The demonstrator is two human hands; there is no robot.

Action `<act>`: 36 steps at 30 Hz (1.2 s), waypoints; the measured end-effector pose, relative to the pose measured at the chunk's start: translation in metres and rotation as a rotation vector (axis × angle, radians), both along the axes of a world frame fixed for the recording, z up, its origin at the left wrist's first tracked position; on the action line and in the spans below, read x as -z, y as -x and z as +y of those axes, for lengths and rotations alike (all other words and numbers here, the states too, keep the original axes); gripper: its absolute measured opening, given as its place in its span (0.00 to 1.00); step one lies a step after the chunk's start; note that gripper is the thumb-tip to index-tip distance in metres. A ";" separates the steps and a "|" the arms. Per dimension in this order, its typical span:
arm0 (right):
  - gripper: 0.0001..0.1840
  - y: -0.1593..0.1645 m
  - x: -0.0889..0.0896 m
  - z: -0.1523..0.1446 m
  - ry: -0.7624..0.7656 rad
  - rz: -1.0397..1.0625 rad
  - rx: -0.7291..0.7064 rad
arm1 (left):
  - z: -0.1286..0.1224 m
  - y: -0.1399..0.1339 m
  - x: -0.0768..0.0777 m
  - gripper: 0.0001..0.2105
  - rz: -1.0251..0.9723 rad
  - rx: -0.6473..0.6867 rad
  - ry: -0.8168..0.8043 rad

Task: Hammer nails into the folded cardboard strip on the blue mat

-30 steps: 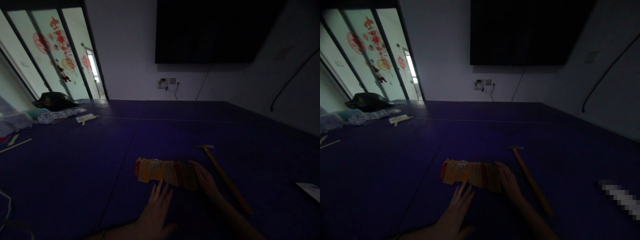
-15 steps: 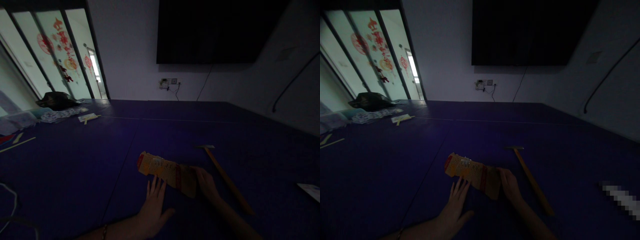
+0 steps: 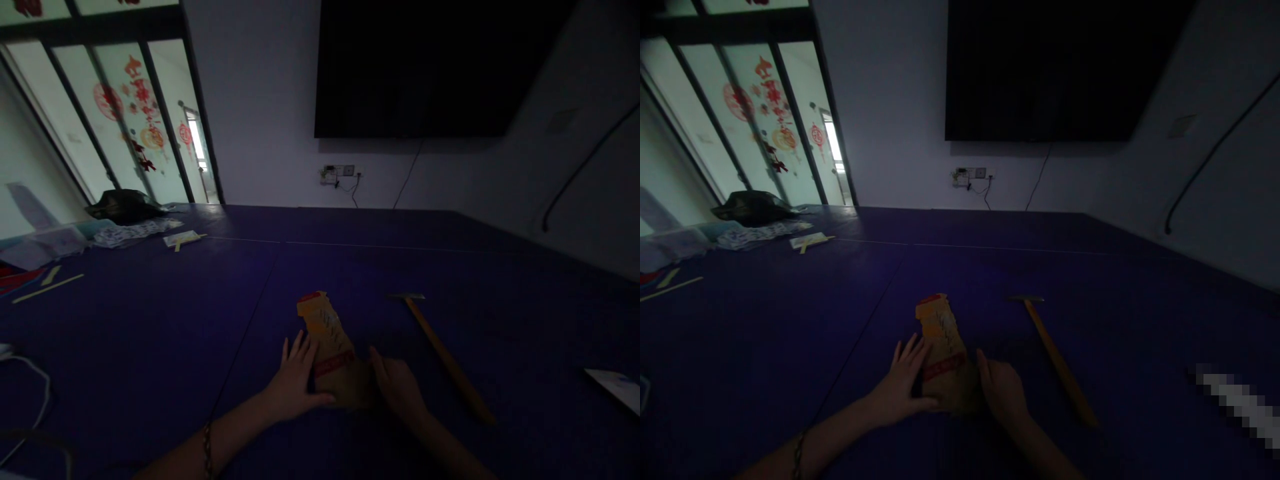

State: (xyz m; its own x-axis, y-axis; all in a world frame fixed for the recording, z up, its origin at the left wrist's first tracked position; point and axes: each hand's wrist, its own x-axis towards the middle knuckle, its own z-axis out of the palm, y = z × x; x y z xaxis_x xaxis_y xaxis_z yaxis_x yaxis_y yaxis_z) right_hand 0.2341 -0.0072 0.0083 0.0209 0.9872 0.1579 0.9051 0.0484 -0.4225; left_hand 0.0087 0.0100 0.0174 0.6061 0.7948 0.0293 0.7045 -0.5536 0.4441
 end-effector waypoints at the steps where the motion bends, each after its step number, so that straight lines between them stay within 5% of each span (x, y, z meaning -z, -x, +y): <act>1: 0.28 0.002 -0.002 0.000 0.008 -0.012 -0.019 | 0.001 0.001 -0.001 0.48 0.025 0.016 -0.005; 4: 0.27 -0.004 -0.016 0.004 0.044 -0.139 -0.001 | 0.004 0.001 -0.004 0.50 0.089 0.064 -0.011; 8: 0.16 -0.049 -0.038 0.013 0.041 -0.413 0.327 | 0.005 0.000 -0.003 0.51 0.108 0.101 -0.015; 11: 0.17 -0.088 -0.040 0.016 0.315 -0.343 0.518 | 0.006 -0.004 -0.003 0.50 0.092 0.147 -0.035; 14: 0.14 -0.107 -0.035 0.015 0.431 -0.257 0.488 | 0.007 -0.013 -0.006 0.49 0.086 0.212 -0.055; 23: 0.15 -0.105 -0.034 0.019 0.393 -0.249 0.489 | 0.007 -0.068 0.000 0.49 0.016 0.374 -0.102; 36: 0.20 -0.112 -0.035 0.018 0.377 -0.250 0.510 | 0.010 -0.117 -0.002 0.48 0.038 0.362 -0.077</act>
State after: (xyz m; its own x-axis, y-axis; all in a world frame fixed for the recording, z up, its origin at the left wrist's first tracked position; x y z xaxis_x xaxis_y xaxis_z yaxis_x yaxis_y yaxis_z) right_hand 0.3466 0.0105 0.0435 0.5056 0.8522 -0.1347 0.8484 -0.5194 -0.1023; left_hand 0.1259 0.0202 0.0197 0.8491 0.5255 0.0532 0.4723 -0.8005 0.3689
